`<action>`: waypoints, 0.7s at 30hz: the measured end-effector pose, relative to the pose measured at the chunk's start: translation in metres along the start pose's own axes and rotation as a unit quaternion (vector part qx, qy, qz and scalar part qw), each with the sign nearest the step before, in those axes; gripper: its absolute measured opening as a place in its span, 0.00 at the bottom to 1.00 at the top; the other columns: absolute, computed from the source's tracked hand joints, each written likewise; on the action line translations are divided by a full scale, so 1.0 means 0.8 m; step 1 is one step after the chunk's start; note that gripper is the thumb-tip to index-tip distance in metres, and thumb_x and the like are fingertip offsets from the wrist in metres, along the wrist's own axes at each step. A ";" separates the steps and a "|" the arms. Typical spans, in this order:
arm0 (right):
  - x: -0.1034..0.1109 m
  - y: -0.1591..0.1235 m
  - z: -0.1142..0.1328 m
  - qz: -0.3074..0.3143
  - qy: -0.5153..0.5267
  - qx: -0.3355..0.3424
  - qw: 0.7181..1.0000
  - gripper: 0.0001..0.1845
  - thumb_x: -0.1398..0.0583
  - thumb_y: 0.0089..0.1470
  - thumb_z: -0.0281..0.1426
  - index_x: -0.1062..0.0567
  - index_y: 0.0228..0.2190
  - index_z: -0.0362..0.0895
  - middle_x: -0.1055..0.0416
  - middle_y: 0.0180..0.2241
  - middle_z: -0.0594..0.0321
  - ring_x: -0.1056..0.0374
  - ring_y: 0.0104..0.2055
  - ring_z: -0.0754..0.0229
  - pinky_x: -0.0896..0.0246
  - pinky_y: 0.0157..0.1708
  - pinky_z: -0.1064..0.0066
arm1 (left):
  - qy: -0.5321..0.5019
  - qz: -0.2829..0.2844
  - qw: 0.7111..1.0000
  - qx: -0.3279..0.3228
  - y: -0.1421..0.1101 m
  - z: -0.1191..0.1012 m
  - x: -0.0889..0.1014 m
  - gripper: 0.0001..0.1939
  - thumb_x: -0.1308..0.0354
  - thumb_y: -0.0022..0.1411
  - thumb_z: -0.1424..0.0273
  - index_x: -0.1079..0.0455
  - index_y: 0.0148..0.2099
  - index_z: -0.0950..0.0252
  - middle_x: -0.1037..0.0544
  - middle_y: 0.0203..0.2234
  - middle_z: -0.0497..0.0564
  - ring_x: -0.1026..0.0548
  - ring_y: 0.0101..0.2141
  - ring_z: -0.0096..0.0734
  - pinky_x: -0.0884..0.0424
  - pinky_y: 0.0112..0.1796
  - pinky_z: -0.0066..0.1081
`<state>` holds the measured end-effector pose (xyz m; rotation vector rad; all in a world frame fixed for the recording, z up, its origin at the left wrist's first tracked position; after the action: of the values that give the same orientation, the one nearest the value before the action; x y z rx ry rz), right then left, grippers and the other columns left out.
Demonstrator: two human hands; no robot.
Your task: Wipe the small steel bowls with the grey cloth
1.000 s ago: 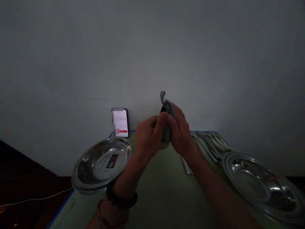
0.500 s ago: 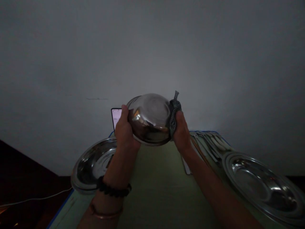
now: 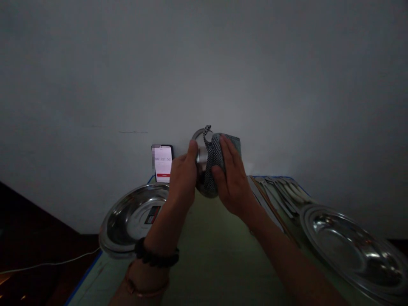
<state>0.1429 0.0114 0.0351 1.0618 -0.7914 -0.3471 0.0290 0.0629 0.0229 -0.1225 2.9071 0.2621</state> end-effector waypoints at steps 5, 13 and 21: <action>0.015 0.006 -0.013 -0.019 0.048 -0.017 0.999 0.25 0.55 0.64 0.35 0.42 0.60 0.44 0.44 0.63 0.54 0.53 0.67 0.55 0.57 0.66 0.50 | 0.073 0.031 0.997 -0.017 -0.005 -0.009 -0.005 0.27 0.41 0.52 0.47 0.33 0.18 0.65 0.34 0.12 0.46 0.40 0.15 0.22 0.45 0.17 0.25; 0.023 0.006 -0.059 -0.056 0.144 -0.135 0.979 0.20 0.55 0.64 0.39 0.30 0.48 0.45 0.29 0.50 0.53 0.34 0.53 0.55 0.38 0.54 0.56 | 0.016 0.090 0.995 0.029 -0.004 -0.005 -0.005 0.19 0.35 0.48 0.58 0.32 0.16 0.65 0.31 0.11 0.46 0.36 0.12 0.22 0.43 0.15 0.23; 0.021 0.002 -0.067 -0.090 0.150 -0.156 0.972 0.22 0.55 0.64 0.42 0.31 0.49 0.44 0.28 0.49 0.53 0.33 0.53 0.55 0.39 0.55 0.55 | -0.104 0.025 0.994 0.032 0.011 -0.005 0.018 0.16 0.34 0.47 0.60 0.31 0.18 0.65 0.30 0.12 0.45 0.34 0.12 0.22 0.40 0.14 0.24</action>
<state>0.1934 0.0362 0.0299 0.8634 -0.3564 -0.4376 0.0129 0.0697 0.0249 -0.0117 2.7106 0.1786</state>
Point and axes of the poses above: each hand's wrist, its own y-axis towards the middle knuckle, its own x-axis out of the back of the hand, z = x × y, the point moved 8 cm from there along y, towards the middle knuckle
